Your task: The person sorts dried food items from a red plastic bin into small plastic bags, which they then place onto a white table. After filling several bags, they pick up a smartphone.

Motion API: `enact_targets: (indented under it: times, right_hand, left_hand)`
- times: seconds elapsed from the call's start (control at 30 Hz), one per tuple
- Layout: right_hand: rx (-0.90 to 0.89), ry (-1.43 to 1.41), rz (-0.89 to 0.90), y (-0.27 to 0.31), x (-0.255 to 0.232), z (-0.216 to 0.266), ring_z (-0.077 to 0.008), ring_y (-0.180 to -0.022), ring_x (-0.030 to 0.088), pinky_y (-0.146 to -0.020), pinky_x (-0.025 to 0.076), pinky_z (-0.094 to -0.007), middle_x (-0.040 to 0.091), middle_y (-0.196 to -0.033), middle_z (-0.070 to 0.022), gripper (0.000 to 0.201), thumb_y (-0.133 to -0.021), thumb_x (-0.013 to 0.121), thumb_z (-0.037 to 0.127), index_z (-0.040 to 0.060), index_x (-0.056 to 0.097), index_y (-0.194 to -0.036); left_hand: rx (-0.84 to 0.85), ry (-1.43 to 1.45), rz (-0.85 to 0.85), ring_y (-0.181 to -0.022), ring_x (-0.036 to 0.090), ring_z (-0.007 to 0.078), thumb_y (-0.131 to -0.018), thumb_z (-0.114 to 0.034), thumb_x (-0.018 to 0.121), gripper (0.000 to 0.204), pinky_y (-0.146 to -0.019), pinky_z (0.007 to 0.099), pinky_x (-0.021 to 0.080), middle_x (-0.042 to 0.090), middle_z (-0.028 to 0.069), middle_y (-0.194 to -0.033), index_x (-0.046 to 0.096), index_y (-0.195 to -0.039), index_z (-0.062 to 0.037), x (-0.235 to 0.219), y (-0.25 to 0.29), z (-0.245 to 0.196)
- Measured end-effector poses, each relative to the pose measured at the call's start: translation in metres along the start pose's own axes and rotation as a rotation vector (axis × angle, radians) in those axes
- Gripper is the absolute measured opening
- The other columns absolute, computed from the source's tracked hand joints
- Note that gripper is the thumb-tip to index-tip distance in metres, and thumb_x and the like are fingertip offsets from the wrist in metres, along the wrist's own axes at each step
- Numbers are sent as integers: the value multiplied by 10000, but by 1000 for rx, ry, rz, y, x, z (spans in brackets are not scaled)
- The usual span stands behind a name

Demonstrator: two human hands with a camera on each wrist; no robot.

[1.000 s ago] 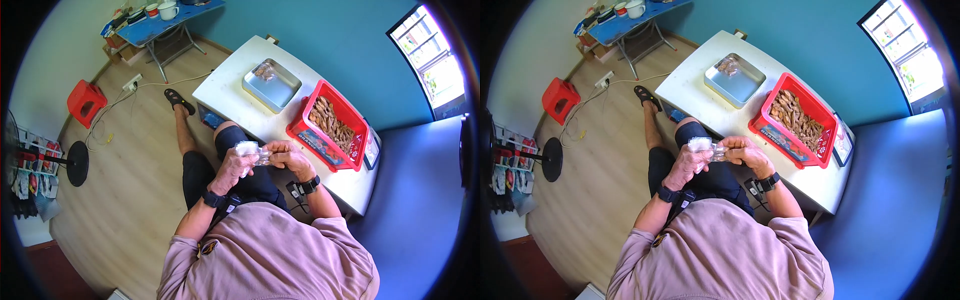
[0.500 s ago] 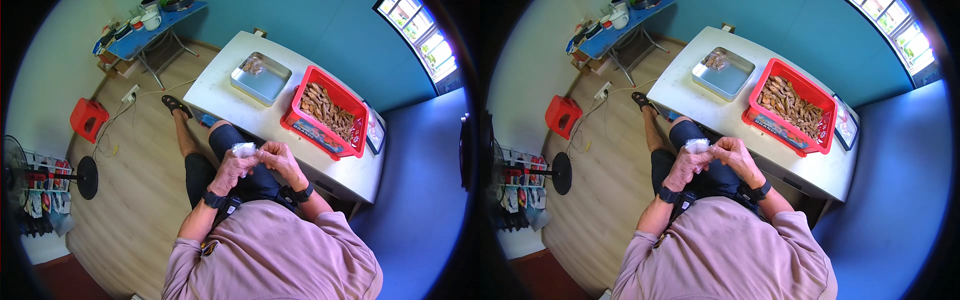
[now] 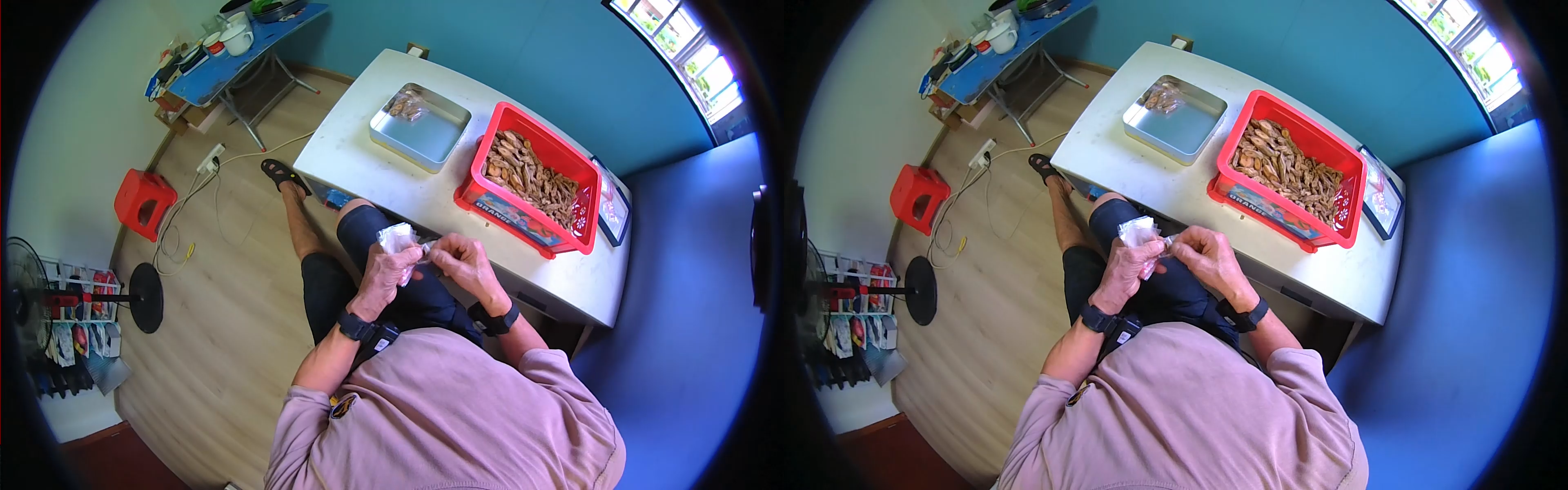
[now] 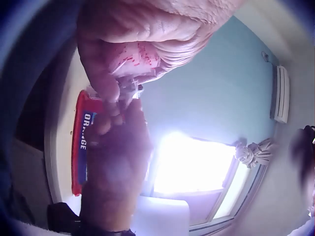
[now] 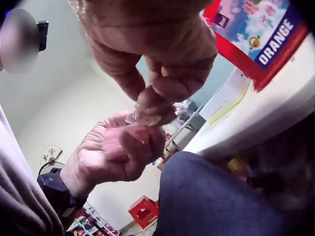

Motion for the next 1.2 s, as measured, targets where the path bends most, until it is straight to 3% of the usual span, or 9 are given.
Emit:
enact_targets:
  times: [0.13, 0.2, 0.27, 0.4, 0.87, 0.9, 0.93, 1.03, 1.2]
  right_hand:
    - [120, -323, -197, -4, -3, -17, -48, -619, 507, -534, 410, -190, 589, -714, 5, 223, -946, 593, 215, 14, 616, -1040]
    - [168, -383, -129, -6, -8, -34, -53, -588, 529, -508, 417, -184, 589, -702, 2, 240, -953, 587, 227, 18, 605, -1068]
    - [277, -860, -26, -4, -6, -46, -65, -547, 550, -466, 421, -187, 610, -706, -13, 236, -949, 598, 225, 12, 615, -1048]
    - [191, -813, -91, 0, -16, -37, -79, -512, 562, -433, 423, -193, 629, -712, -28, 215, -937, 618, 213, 9, 629, -1002]
    - [-284, 325, -435, -27, -162, 99, -18, -521, 430, -455, 314, -211, 496, -599, 64, 210, -918, 634, 137, 46, 593, -733]
    - [-272, 511, -514, -33, -167, 102, -113, -527, 469, -498, 361, -276, 538, -593, -8, 215, -878, 669, 144, 20, 575, -729]
    - [-276, 516, -509, -45, -177, 90, -113, -527, 469, -498, 361, -276, 538, -593, -8, 215, -878, 669, 144, 20, 575, -729]
    - [-389, 1098, -291, -64, -180, 70, -395, -681, 578, -588, 440, -439, 571, -696, -196, 179, -853, 633, 163, 26, 568, -760]
    - [-272, 1048, -399, -65, -175, 78, -362, -698, 603, -603, 449, -427, 589, -721, -176, 176, -872, 623, 189, 35, 580, -798]
  left_hand:
    - [-12, 104, 77, -608, 619, 133, -824, -64, 683, 112, -527, 288, 568, 645, 61, -777, 639, -916, -19, 0, -4, -2]
    - [-23, 158, 83, -639, 630, 149, -828, -55, 680, 124, -532, 289, 568, 643, 69, -809, 623, -932, -22, 3, -6, -2]
    - [-35, 214, 90, -671, 642, 166, -831, -45, 676, 138, -537, 290, 569, 642, 77, -842, 606, -948, -25, 7, -9, -1]
    - [-29, 229, 140, -709, 646, 176, -827, -35, 674, 155, -540, 292, 569, 630, 70, -869, 582, -951, -38, 19, -17, -3]
    - [-45, 314, 218, -737, 666, 193, -823, -25, 663, 159, -561, 312, 549, 650, 54, -840, 592, -963, -49, 88, -62, -13]
    - [-99, 333, 186, -744, 667, 193, -822, -30, 665, 154, -564, 313, 550, 652, 56, -840, 596, -956, -55, 80, -65, -5]
    - [-155, 352, 151, -751, 668, 192, -820, -35, 668, 149, -568, 313, 551, 654, 59, -840, 600, -949, -61, 71, -66, 3]
    - [-205, 401, 156, -764, 668, 196, -818, -44, 670, 158, -573, 315, 552, 657, 57, -846, 601, -957, -75, 41, -59, 23]
    - [-308, 470, 66, -771, 663, 195, -818, -38, 666, 125, -585, 321, 555, 658, 55, -844, 601, -916, -83, 1, -52, 36]
Point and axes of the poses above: each hand's wrist, its own y-axis away from the middle knuckle, its own x-axis out of the palm, z = x × y, the point moved 2 cm from there along -y, towards the middle knuckle
